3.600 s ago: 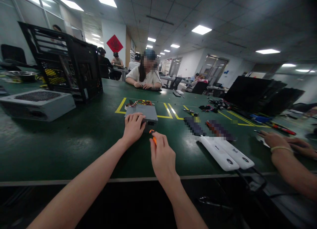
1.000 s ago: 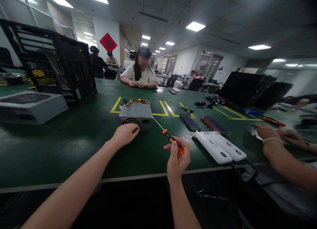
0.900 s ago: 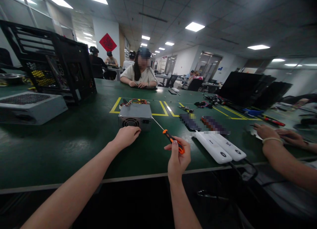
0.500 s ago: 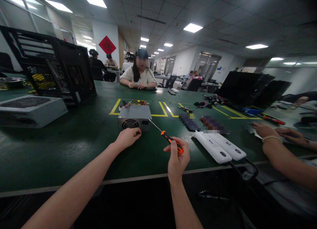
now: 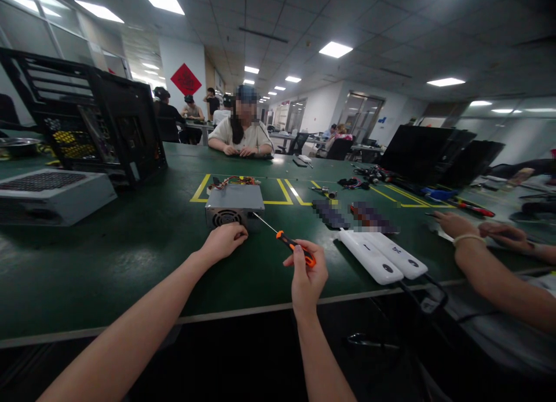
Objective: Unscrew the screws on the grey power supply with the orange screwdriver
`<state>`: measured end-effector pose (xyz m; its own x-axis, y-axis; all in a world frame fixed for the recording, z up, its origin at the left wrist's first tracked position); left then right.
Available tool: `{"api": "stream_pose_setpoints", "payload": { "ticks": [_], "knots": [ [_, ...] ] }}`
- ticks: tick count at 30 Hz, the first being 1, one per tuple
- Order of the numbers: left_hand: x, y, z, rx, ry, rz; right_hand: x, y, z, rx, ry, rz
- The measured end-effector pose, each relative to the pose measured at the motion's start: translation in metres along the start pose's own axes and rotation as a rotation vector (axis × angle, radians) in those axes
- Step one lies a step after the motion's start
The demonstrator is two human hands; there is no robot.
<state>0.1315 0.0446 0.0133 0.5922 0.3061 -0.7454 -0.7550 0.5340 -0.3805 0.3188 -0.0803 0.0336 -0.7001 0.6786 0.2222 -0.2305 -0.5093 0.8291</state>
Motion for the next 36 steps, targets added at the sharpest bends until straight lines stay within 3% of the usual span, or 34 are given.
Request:
{"api": "stream_pose_setpoints", "payload": {
  "ticks": [8,13,26,36],
  "knots": [
    [-0.022,0.004,0.005,-0.372,-0.079,-0.790,0.001,0.001,-0.001,-0.018,0.019,0.006],
    [-0.024,0.003,0.005,-0.476,-0.092,-1.035,0.001,0.003,-0.001,-0.050,0.052,0.022],
    [-0.016,0.010,0.004,-0.552,-0.083,-1.234,0.006,0.007,-0.004,-0.103,0.122,0.030],
    [-0.014,0.009,0.003,-0.557,-0.061,-1.248,0.009,0.007,-0.005,-0.103,0.150,-0.018]
  ]
}}
Point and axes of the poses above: each hand's wrist, its own z-axis towards the middle knuckle, its own x-axis out of the palm, y = z × x, the point moved 8 cm from there along z, towards the middle knuckle, and after that the axes turned 14 degrees about -y, right-handed, at the moved point
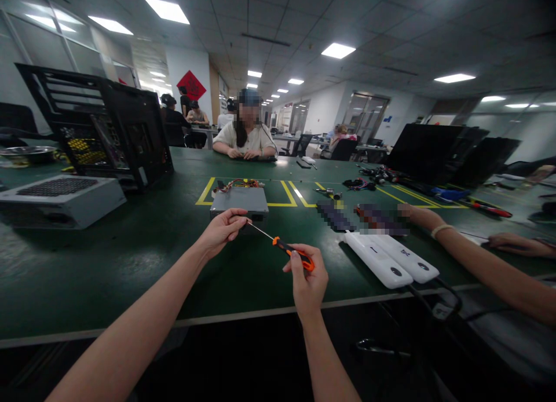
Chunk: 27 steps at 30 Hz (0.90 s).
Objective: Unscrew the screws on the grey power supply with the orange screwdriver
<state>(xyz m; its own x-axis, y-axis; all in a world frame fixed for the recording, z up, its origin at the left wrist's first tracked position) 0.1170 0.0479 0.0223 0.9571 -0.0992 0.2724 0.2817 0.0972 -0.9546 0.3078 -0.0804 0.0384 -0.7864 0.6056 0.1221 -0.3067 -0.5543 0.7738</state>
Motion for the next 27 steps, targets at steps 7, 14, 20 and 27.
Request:
{"api": "stream_pose_setpoints", "payload": {
  "ticks": [7,14,20,27],
  "knots": [
    [0.002,0.000,-0.001,-0.002,0.002,0.005,0.002,0.000,-0.001,-0.007,0.023,-0.027],
    [0.000,-0.002,-0.001,0.029,-0.013,0.040,0.005,0.005,-0.003,-0.091,0.053,-0.082],
    [0.001,0.002,0.000,0.034,0.005,0.055,0.011,0.017,-0.010,-0.296,0.109,-0.103],
    [0.008,0.012,-0.002,-0.048,0.057,0.089,0.012,0.018,-0.011,-0.300,0.108,-0.121]
  ]
}}
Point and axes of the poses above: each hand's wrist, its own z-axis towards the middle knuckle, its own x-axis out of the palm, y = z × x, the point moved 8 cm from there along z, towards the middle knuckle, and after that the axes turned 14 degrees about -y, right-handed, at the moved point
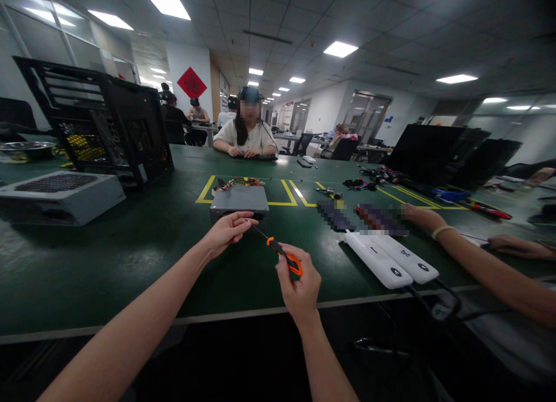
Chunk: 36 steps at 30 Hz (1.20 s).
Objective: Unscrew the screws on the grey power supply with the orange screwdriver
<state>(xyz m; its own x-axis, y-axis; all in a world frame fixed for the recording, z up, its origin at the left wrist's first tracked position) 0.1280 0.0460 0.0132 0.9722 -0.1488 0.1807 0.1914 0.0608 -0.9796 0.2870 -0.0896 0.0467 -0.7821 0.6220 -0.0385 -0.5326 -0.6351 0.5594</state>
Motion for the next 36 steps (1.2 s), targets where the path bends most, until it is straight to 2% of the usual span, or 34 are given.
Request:
{"api": "stream_pose_setpoints", "payload": {
  "ticks": [4,9,21,36],
  "knots": [
    [0.003,0.008,-0.001,-0.054,0.037,0.064,-0.004,-0.004,0.001,0.038,-0.051,-0.026],
    [-0.002,0.015,0.001,-0.088,0.001,0.154,-0.005,-0.006,0.001,0.063,-0.068,-0.056],
    [-0.005,0.013,0.002,-0.095,-0.020,0.025,-0.001,-0.004,0.000,0.024,-0.022,-0.053],
    [-0.005,0.013,0.002,-0.093,-0.005,0.045,0.002,-0.005,-0.001,0.042,-0.004,0.002]
  ]
}}
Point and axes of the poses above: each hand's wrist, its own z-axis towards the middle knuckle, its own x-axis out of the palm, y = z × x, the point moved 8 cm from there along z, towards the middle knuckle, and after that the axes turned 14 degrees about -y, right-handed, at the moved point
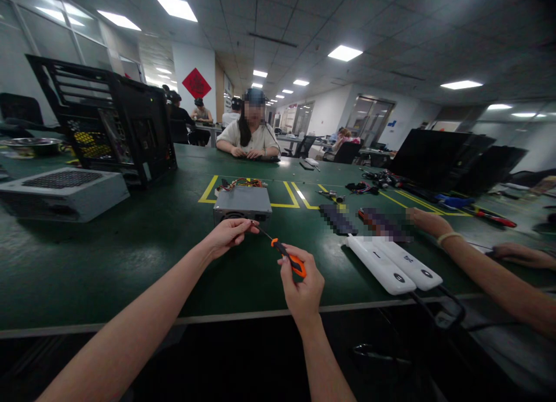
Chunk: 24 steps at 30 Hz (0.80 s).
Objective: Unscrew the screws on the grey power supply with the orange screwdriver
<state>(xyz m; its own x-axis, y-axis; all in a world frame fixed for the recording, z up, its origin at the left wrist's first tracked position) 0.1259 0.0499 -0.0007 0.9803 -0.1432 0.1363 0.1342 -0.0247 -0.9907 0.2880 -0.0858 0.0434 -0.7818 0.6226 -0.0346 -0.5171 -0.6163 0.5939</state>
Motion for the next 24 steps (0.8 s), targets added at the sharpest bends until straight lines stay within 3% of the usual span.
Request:
{"api": "stream_pose_setpoints", "payload": {
  "ticks": [4,8,19,24],
  "knots": [
    [0.001,0.006,0.001,-0.029,0.020,0.066,-0.005,-0.002,0.003,0.021,-0.074,-0.021],
    [-0.004,0.010,0.006,0.003,-0.036,0.156,-0.010,-0.003,0.006,0.029,-0.139,-0.060],
    [-0.009,0.005,0.007,0.130,-0.156,0.419,-0.007,0.000,0.006,-0.034,-0.102,-0.091],
    [-0.010,-0.001,0.008,0.262,-0.173,0.524,-0.006,0.002,0.006,-0.056,-0.095,-0.091]
  ]
}}
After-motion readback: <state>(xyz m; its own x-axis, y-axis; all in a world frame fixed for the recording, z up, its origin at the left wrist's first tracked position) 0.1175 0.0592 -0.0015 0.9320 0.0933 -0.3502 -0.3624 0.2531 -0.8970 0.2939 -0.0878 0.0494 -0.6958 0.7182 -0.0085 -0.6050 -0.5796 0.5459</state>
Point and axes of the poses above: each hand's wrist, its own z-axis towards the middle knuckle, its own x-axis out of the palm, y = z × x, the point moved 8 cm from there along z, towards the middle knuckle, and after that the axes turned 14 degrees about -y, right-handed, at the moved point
